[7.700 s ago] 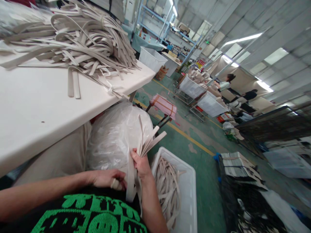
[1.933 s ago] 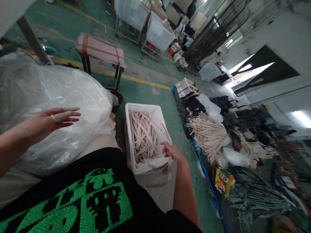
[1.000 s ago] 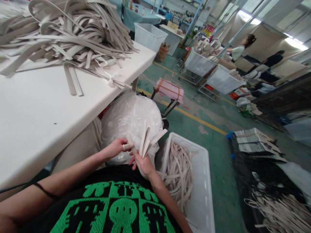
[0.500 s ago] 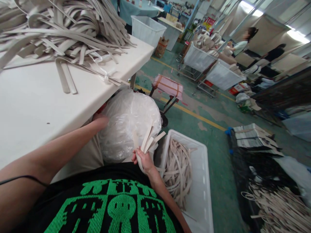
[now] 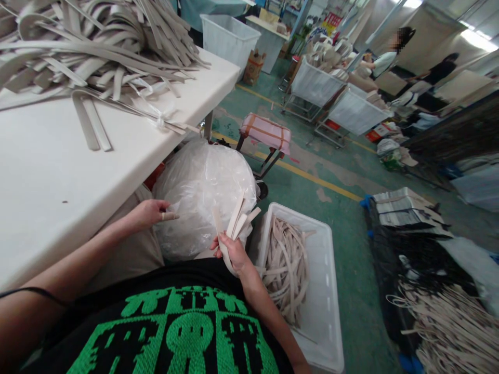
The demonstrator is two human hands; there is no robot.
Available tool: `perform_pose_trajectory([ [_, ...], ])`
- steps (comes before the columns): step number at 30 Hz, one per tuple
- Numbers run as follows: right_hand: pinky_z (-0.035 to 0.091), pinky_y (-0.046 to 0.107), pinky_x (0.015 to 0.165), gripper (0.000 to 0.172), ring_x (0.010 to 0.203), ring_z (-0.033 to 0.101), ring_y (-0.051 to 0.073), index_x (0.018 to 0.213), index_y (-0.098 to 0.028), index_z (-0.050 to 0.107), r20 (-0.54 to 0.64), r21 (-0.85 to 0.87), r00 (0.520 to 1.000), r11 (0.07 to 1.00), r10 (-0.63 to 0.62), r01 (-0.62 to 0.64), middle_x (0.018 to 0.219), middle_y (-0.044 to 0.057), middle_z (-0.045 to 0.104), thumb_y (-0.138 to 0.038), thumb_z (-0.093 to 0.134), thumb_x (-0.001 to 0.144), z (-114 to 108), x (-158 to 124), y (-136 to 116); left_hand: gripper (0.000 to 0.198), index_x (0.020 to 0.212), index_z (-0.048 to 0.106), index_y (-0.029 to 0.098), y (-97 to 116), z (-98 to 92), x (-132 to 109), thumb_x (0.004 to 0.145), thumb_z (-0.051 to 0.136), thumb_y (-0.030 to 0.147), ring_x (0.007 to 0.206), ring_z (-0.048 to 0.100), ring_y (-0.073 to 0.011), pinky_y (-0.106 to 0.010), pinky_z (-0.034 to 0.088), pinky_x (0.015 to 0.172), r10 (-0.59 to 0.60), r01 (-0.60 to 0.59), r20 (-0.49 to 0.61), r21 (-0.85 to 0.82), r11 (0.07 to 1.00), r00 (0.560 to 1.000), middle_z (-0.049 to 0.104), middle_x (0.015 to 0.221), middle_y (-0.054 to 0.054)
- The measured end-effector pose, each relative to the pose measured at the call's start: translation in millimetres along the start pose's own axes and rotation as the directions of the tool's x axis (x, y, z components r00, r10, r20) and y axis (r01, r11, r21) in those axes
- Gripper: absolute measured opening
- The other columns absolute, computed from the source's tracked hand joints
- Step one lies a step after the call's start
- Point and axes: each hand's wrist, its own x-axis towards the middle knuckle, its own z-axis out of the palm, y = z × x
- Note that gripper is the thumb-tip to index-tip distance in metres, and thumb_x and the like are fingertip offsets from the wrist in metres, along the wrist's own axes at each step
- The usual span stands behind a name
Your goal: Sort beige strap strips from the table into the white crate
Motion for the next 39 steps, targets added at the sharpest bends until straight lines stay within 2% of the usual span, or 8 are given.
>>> perform_pose_trajectory([
  [6, 0.05, 0.022, 0.05, 0.046, 0.043, 0.052, 0.006, 0.082, -0.013, 0.071, 0.211, -0.062, 0.973, 0.995, 0.095, -0.083, 0.083, 0.009, 0.077, -0.059, 0.069, 0.082, 9, 2, -9, 0.042, 0.063, 0.068, 0.02, 6, 32.9, -67, 0.059, 0.082, 0.06, 0.065, 0.058, -0.0171, -0.027, 0.05, 0.068, 0.006, 0.01, 0.044, -0.356, 0.934, 0.999, 0.068, 0.064, -0.001],
  [11, 0.053, 0.023, 0.054, 0.039, 0.046, 0.053, 0.006, 0.098, -0.014, 0.072, 0.404, -0.071, 0.9, 0.987, 0.16, -0.143, 0.108, 0.01, 0.077, -0.052, 0.07, 0.088, 27, 11, -18, 0.033, 0.071, 0.07, 0.02, 15, 45.2, -100, 0.071, 0.075, 0.053, 0.06, 0.055, -0.0147, -0.023, 0.046, 0.058, 0.005, 0.044, 0.15, -0.322, 0.946, 0.989, 0.067, 0.065, 0.001],
  [15, 0.055, 0.025, 0.056, 0.034, 0.044, 0.048, 0.007, 0.097, -0.015, 0.071, 0.509, -0.064, 0.824, 0.965, 0.25, -0.253, 0.08, 0.002, 0.073, -0.048, 0.065, 0.093, 43, 17, -18, 0.031, 0.084, 0.075, 0.02, 20, 54.6, -110, 0.075, 0.074, 0.05, 0.064, 0.06, -0.0166, -0.024, 0.048, 0.06, 0.077, 0.015, 0.237, -0.365, 0.931, 0.968, 0.072, 0.073, -0.001],
  [18, 0.056, 0.026, 0.061, 0.034, 0.044, 0.042, 0.007, 0.094, -0.016, 0.07, 0.54, 0.05, 0.813, 0.956, 0.218, -0.29, 0.067, -0.003, 0.065, -0.049, 0.062, 0.095, 51, 16, -19, 0.028, 0.093, 0.079, 0.024, 25, 59.7, -113, 0.078, 0.074, 0.047, 0.078, 0.067, -0.0208, -0.026, 0.052, 0.073, 0.16, -0.068, 0.225, -0.368, 0.927, 0.961, 0.077, 0.087, -0.003],
  [23, 0.055, 0.025, 0.064, 0.026, 0.046, 0.035, 0.004, 0.098, -0.019, 0.071, 0.41, 0.156, 0.904, 0.967, 0.12, -0.2, 0.106, 0.002, 0.074, -0.043, 0.065, 0.092, 50, 13, -34, 0.029, 0.078, 0.075, 0.021, 29, 56.5, -116, 0.076, 0.075, 0.05, 0.065, 0.06, -0.0187, -0.023, 0.044, 0.061, 0.153, -0.116, 0.233, -0.163, 0.98, 0.96, 0.068, 0.069, 0.0],
  [27, 0.056, 0.025, 0.065, 0.025, 0.047, 0.037, 0.005, 0.096, -0.019, 0.072, 0.291, 0.076, 0.957, 0.997, -0.002, -0.022, 0.107, 0.003, 0.074, -0.042, 0.065, 0.089, 49, 16, -57, 0.043, 0.068, 0.067, 0.019, 34, 49.6, -109, 0.079, 0.066, 0.06, 0.06, 0.052, -0.0177, -0.024, 0.038, 0.056, 0.128, -0.092, 0.222, -0.165, 0.982, 0.967, 0.06, 0.063, 0.0],
  [34, 0.056, 0.029, 0.069, 0.03, 0.049, 0.044, 0.005, 0.095, -0.019, 0.073, 0.196, -0.142, 0.94, 0.94, -0.28, 0.309, 0.101, 0.004, 0.075, -0.047, 0.062, 0.091, 55, 15, -92, 0.039, 0.075, 0.077, 0.018, 51, 50.8, -95, 0.077, 0.07, 0.057, 0.073, 0.06, -0.0213, -0.03, 0.048, 0.073, 0.076, 0.014, 0.182, -0.45, 0.893, 0.98, 0.072, 0.076, -0.006],
  [39, 0.056, 0.03, 0.07, 0.032, 0.048, 0.047, 0.005, 0.094, -0.02, 0.071, 0.134, -0.21, 0.936, 0.914, -0.326, 0.348, 0.102, 0.003, 0.076, -0.051, 0.062, 0.09, 53, 16, -101, 0.032, 0.077, 0.074, 0.02, 48, 57.6, -96, 0.078, 0.072, 0.052, 0.072, 0.061, -0.0183, -0.028, 0.049, 0.073, 0.055, 0.04, 0.161, -0.533, 0.845, 0.985, 0.071, 0.077, -0.003],
])
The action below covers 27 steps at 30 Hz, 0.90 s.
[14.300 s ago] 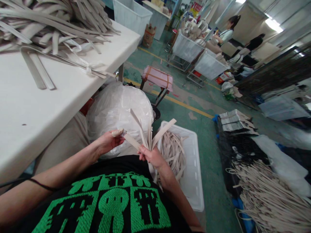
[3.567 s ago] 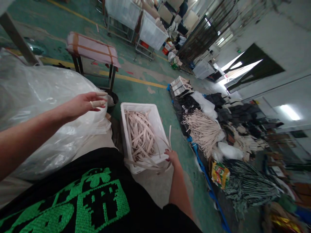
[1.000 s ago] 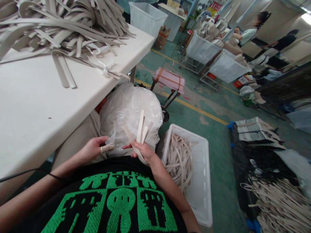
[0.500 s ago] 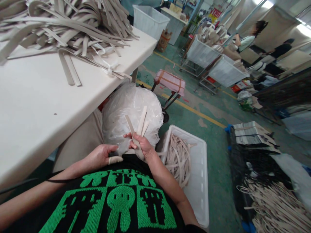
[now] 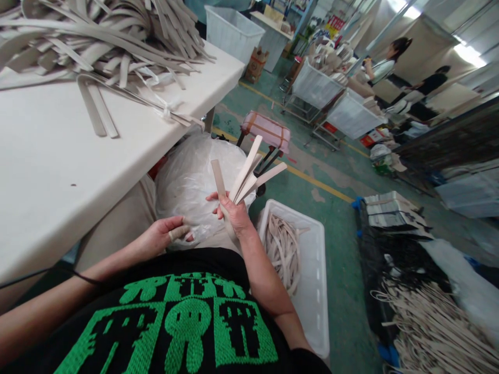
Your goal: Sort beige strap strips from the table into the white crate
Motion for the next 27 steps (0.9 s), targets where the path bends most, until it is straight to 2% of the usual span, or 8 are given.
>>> perform_pose_trajectory([
  [3, 0.054, 0.029, 0.066, 0.035, 0.048, 0.048, 0.006, 0.092, -0.02, 0.071, 0.008, -0.018, 1.0, 1.0, -0.01, 0.01, 0.098, 0.003, 0.076, -0.053, 0.063, 0.089, 2, 1, -2, 0.026, 0.08, 0.073, 0.021, -7, -1.0, 1, 0.081, 0.069, 0.047, 0.071, 0.062, -0.0183, -0.027, 0.049, 0.069, -0.033, 0.032, 0.021, 0.041, 0.999, 0.999, 0.072, 0.079, -0.002],
  [6, 0.053, 0.028, 0.063, 0.034, 0.047, 0.049, 0.006, 0.09, -0.02, 0.071, 0.037, -0.039, 0.999, 0.999, -0.03, 0.031, 0.096, 0.003, 0.077, -0.053, 0.063, 0.089, 7, 1, -3, 0.024, 0.075, 0.075, 0.021, -8, -5.6, 7, 0.081, 0.068, 0.043, 0.069, 0.063, -0.0191, -0.026, 0.047, 0.068, -0.051, 0.025, 0.106, 0.235, 0.972, 0.993, 0.073, 0.075, -0.002],
  [10, 0.055, 0.029, 0.064, 0.032, 0.046, 0.051, 0.005, 0.092, -0.021, 0.073, 0.074, -0.053, 0.997, 0.998, -0.034, 0.038, 0.105, 0.004, 0.077, -0.051, 0.061, 0.091, 9, 2, -1, 0.027, 0.058, 0.073, 0.021, -3, -11.4, 22, 0.074, 0.074, 0.043, 0.05, 0.051, -0.0146, -0.024, 0.036, 0.053, -0.083, 0.021, 0.136, 0.401, 0.916, 0.987, 0.06, 0.049, 0.003],
  [12, 0.056, 0.03, 0.062, 0.033, 0.044, 0.052, 0.005, 0.094, -0.02, 0.073, 0.014, -0.055, 1.0, 0.998, -0.02, 0.021, 0.108, 0.005, 0.077, -0.05, 0.062, 0.09, 5, 1, 1, 0.026, 0.057, 0.073, 0.021, 1, -12.3, 31, 0.069, 0.079, 0.044, 0.05, 0.051, -0.0144, -0.024, 0.037, 0.052, -0.11, 0.075, 0.096, 0.313, 0.947, 0.989, 0.061, 0.049, 0.003],
  [14, 0.057, 0.031, 0.06, 0.035, 0.043, 0.053, 0.006, 0.093, -0.018, 0.073, -0.101, -0.077, 0.995, 0.997, -0.012, 0.004, 0.105, 0.007, 0.077, -0.052, 0.064, 0.089, -1, -5, 0, 0.026, 0.065, 0.077, 0.019, 5, -12.4, 39, 0.064, 0.083, 0.045, 0.061, 0.062, -0.0174, -0.026, 0.046, 0.061, -0.167, 0.16, 0.071, 0.093, 0.983, 0.983, 0.072, 0.064, -0.003],
  [17, 0.054, 0.028, 0.054, 0.037, 0.042, 0.053, 0.007, 0.085, -0.017, 0.071, -0.219, -0.138, 0.976, 0.99, -0.011, -0.02, 0.096, 0.008, 0.078, -0.052, 0.061, 0.091, -13, -26, -6, 0.033, 0.071, 0.077, 0.016, 14, -11.8, 48, 0.059, 0.09, 0.043, 0.077, 0.07, -0.0201, -0.028, 0.054, 0.075, -0.232, 0.236, 0.048, -0.272, 0.933, 0.972, 0.078, 0.081, -0.009],
  [22, 0.043, 0.021, 0.042, 0.045, 0.04, 0.054, 0.009, 0.076, -0.017, 0.064, -0.034, -0.21, 0.975, 0.952, 0.222, -0.224, 0.064, 0.002, 0.069, -0.059, 0.058, 0.092, -22, -84, -11, 0.02, 0.074, 0.071, 0.015, 25, -4.9, 61, 0.072, 0.087, 0.028, 0.071, 0.07, -0.0142, -0.024, 0.057, 0.071, -0.279, 0.203, -0.047, -0.576, 0.792, 0.959, 0.076, 0.082, -0.006],
  [27, 0.04, 0.019, 0.041, 0.043, 0.04, 0.052, 0.008, 0.08, -0.017, 0.066, 0.104, -0.327, 0.92, 0.887, 0.377, -0.327, 0.061, 0.001, 0.066, -0.056, 0.056, 0.095, -12, -117, 3, 0.01, 0.08, 0.073, 0.014, 27, 4.0, 67, 0.08, 0.079, 0.022, 0.079, 0.074, -0.0168, -0.026, 0.059, 0.076, -0.283, 0.191, -0.066, -0.59, 0.784, 0.957, 0.078, 0.092, -0.009],
])
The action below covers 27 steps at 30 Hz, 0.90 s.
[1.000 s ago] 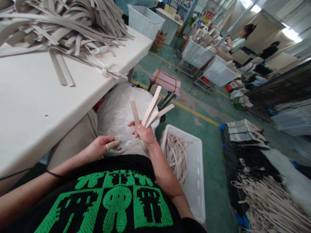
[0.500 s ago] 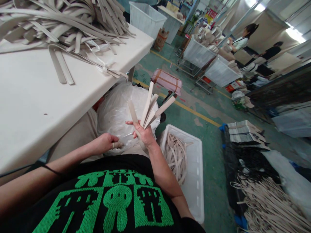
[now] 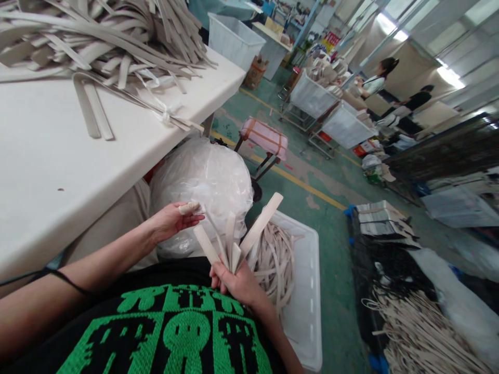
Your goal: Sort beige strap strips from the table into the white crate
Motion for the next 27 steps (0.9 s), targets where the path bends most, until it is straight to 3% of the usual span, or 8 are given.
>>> perform_pose_trajectory([
  [14, 0.037, 0.018, 0.039, 0.042, 0.038, 0.053, 0.008, 0.078, -0.016, 0.066, -0.09, 0.024, 0.996, 1.0, -0.003, 0.005, 0.059, 0.0, 0.066, -0.053, 0.056, 0.094, 5, 17, 11, 0.034, 0.074, 0.077, 0.014, -11, 0.7, -5, 0.057, 0.094, 0.037, 0.078, 0.069, -0.018, -0.028, 0.054, 0.079, 0.019, -0.026, 0.068, 0.104, 0.994, 0.998, 0.078, 0.081, -0.008],
  [21, 0.04, 0.019, 0.04, 0.043, 0.038, 0.054, 0.009, 0.083, -0.015, 0.066, -0.133, 0.085, 0.991, 0.995, -0.033, 0.044, 0.061, 0.001, 0.066, -0.054, 0.054, 0.094, 15, 40, 9, 0.039, 0.069, 0.077, 0.014, -40, 3.0, -7, 0.054, 0.094, 0.045, 0.067, 0.063, -0.0154, -0.029, 0.051, 0.076, -0.045, 0.018, 0.142, 0.185, 0.983, 0.989, 0.073, 0.071, -0.006],
  [24, 0.045, 0.021, 0.045, 0.044, 0.042, 0.058, 0.009, 0.095, -0.015, 0.069, -0.061, 0.11, 0.997, 0.992, -0.056, 0.062, 0.071, 0.003, 0.071, -0.057, 0.057, 0.092, 8, 36, 4, 0.044, 0.068, 0.077, 0.013, -32, 3.7, -9, 0.052, 0.094, 0.051, 0.07, 0.063, -0.0164, -0.03, 0.05, 0.078, 0.006, -0.035, 0.153, 0.19, 0.981, 0.988, 0.073, 0.072, -0.007],
  [27, 0.048, 0.022, 0.049, 0.046, 0.047, 0.061, 0.01, 0.094, -0.014, 0.07, -0.015, 0.079, 0.998, 0.995, -0.064, 0.065, 0.072, 0.003, 0.071, -0.058, 0.057, 0.093, -1, 22, 5, 0.048, 0.07, 0.078, 0.015, -13, 0.0, -10, 0.046, 0.097, 0.051, 0.073, 0.062, -0.0164, -0.03, 0.05, 0.08, 0.137, -0.142, 0.047, 0.121, 0.982, 0.989, 0.074, 0.076, -0.006],
])
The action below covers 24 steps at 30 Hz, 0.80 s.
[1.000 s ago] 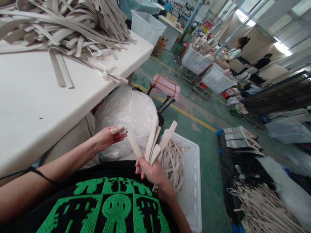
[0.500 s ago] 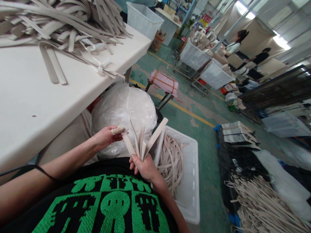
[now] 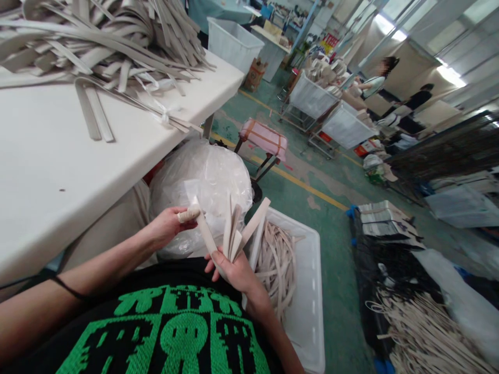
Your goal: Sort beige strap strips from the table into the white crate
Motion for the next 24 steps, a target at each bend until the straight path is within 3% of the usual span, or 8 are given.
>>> perform_pose_trajectory([
  [3, 0.044, 0.021, 0.046, 0.049, 0.044, 0.059, 0.011, 0.085, -0.014, 0.068, -0.052, -0.037, 0.998, 0.999, 0.034, -0.035, 0.061, 0.001, 0.066, -0.061, 0.055, 0.093, -2, -2, 0, 0.049, 0.071, 0.079, 0.016, 7, 0.4, -4, 0.043, 0.097, 0.052, 0.074, 0.062, -0.0177, -0.032, 0.049, 0.082, 0.05, -0.05, -0.036, 0.008, 0.999, 0.998, 0.074, 0.076, -0.006],
  [7, 0.043, 0.021, 0.045, 0.053, 0.042, 0.058, 0.011, 0.082, -0.015, 0.067, -0.145, -0.041, 0.989, 0.999, -0.019, 0.013, 0.058, 0.0, 0.064, -0.066, 0.054, 0.09, 4, 15, -15, 0.043, 0.064, 0.076, 0.016, -5, 18.6, -18, 0.061, 0.086, 0.057, 0.068, 0.06, -0.0182, -0.032, 0.047, 0.077, 0.014, -0.051, 0.227, 0.156, 0.986, 0.974, 0.071, 0.064, -0.005],
  [9, 0.045, 0.022, 0.048, 0.054, 0.045, 0.059, 0.011, 0.088, -0.015, 0.068, -0.126, -0.031, 0.99, 0.998, -0.067, 0.063, 0.063, 0.001, 0.066, -0.067, 0.054, 0.091, 5, 18, -24, 0.042, 0.062, 0.074, 0.017, -7, 23.6, -24, 0.072, 0.079, 0.057, 0.065, 0.06, -0.0187, -0.033, 0.046, 0.077, 0.016, -0.078, 0.315, 0.186, 0.979, 0.949, 0.068, 0.058, -0.004],
  [14, 0.045, 0.022, 0.05, 0.057, 0.047, 0.059, 0.01, 0.088, -0.014, 0.068, -0.008, -0.053, 0.999, 0.998, -0.035, 0.035, 0.066, 0.002, 0.067, -0.069, 0.056, 0.089, 1, 3, -14, 0.037, 0.08, 0.081, 0.019, 9, 7.6, -24, 0.066, 0.083, 0.053, 0.081, 0.064, -0.0222, -0.033, 0.045, 0.086, 0.16, -0.174, 0.087, 0.197, 0.965, 0.983, 0.077, 0.079, -0.004],
  [17, 0.041, 0.02, 0.044, 0.061, 0.042, 0.055, 0.01, 0.081, -0.014, 0.065, -0.059, -0.048, 0.998, 0.999, 0.001, -0.004, 0.057, 0.0, 0.061, -0.074, 0.054, 0.087, 4, 2, -2, 0.039, 0.071, 0.079, 0.018, 4, 6.0, -24, 0.067, 0.081, 0.057, 0.079, 0.064, -0.0232, -0.035, 0.047, 0.083, 0.153, -0.187, 0.158, 0.228, 0.956, 0.975, 0.075, 0.074, -0.004],
  [21, 0.043, 0.021, 0.043, 0.062, 0.042, 0.056, 0.01, 0.08, -0.015, 0.065, -0.188, -0.021, 0.977, 0.995, -0.099, 0.097, 0.057, 0.0, 0.061, -0.076, 0.055, 0.086, 10, 16, -14, 0.045, 0.061, 0.073, 0.018, -1, 25.9, -24, 0.076, 0.074, 0.06, 0.06, 0.059, -0.0184, -0.033, 0.049, 0.069, 0.111, -0.236, 0.436, 0.244, 0.941, 0.893, 0.066, 0.058, -0.002],
  [24, 0.046, 0.022, 0.046, 0.058, 0.044, 0.058, 0.011, 0.085, -0.016, 0.067, -0.27, 0.03, 0.942, 0.976, -0.202, 0.218, 0.062, 0.001, 0.065, -0.073, 0.056, 0.089, 9, 20, -34, 0.036, 0.077, 0.08, 0.019, 37, 41.4, -24, 0.08, 0.074, 0.055, 0.073, 0.066, -0.0203, -0.032, 0.052, 0.074, 0.288, -0.482, 0.534, 0.265, 0.835, 0.794, 0.075, 0.081, -0.006],
])
